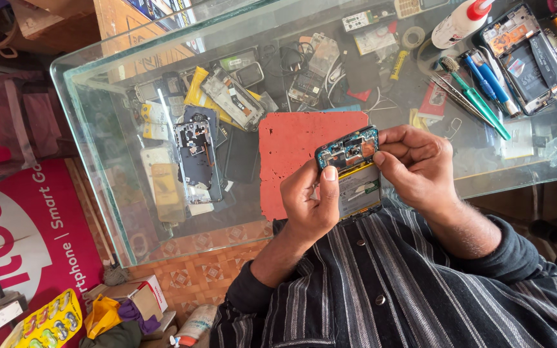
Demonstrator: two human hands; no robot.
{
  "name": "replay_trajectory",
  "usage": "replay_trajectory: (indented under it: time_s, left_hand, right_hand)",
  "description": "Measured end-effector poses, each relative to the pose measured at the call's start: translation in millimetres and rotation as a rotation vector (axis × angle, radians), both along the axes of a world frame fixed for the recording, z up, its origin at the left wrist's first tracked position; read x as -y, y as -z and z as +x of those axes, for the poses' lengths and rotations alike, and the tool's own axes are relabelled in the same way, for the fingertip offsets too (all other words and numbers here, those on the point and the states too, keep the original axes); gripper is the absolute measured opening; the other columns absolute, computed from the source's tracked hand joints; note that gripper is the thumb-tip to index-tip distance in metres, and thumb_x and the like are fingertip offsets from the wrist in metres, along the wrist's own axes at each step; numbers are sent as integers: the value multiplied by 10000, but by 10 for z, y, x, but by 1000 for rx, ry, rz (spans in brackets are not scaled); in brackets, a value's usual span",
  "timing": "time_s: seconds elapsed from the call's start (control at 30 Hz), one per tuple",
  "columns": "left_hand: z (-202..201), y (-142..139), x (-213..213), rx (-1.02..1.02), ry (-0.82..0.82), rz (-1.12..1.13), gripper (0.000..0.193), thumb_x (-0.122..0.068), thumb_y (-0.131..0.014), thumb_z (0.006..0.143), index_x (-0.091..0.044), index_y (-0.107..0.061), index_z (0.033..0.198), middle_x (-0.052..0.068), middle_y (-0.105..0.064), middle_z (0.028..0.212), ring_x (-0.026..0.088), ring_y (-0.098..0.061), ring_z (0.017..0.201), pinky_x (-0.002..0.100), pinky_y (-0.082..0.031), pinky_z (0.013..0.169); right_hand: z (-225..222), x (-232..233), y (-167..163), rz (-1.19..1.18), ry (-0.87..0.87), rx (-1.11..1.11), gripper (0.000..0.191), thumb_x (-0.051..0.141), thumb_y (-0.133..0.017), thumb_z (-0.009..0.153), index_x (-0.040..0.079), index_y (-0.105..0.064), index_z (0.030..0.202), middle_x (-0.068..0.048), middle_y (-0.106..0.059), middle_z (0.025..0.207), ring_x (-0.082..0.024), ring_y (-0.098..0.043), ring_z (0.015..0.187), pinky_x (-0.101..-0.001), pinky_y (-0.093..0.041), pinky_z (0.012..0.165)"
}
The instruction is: The person repairs a disassembled smartphone at a glass workbench. They handle the phone chassis and battery, peel a protective layer, reposition the board, then use a screwdriver to work on screws and adjust small internal components while moving the back cover aside.
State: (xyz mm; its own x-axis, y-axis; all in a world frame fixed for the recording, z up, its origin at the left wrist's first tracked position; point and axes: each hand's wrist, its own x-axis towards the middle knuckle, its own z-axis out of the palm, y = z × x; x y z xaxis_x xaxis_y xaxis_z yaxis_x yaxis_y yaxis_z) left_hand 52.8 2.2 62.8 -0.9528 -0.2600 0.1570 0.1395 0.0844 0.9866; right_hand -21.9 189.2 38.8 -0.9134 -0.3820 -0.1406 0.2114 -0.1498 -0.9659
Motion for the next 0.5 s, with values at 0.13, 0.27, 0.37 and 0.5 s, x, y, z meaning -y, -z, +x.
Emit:
replay_trajectory:
  time_s: [0.13,0.27,0.37,0.5]
  left_hand:
    - [2,14,0,-16,-11,4,228,-154,-547,1099,42,-641,1029,-3,-582,804,18,-486,730,222,-434,652]
    - [37,61,-7,-18,-9,35,226,-161,-541,1112,35,-638,1053,-10,-598,838,24,-494,757,229,-439,665]
    - [52,116,-27,66,-22,134,220,-151,-540,1107,35,-648,1062,-32,-577,809,15,-469,714,210,-398,633]
    - [3,140,-8,109,-38,270,188,-119,-538,1121,33,-649,1118,-3,-636,881,29,-520,791,201,-431,701]
  right_hand:
    - [22,14,20,13,24,-12,205,-48,-635,996,-107,-628,1192,-139,-762,1099,-110,-704,1001,-220,-567,871]
    - [54,20,2,124,48,-113,219,-39,-643,994,-115,-639,1200,-141,-765,1086,-116,-710,978,-233,-582,841]
    - [44,9,-40,116,5,-226,261,-36,-610,999,-120,-619,1246,-156,-762,1136,-137,-730,1043,-251,-599,896]
    - [7,37,-88,-5,-79,-29,350,-44,-590,993,-114,-555,1334,-162,-731,1212,-139,-687,1113,-248,-569,918]
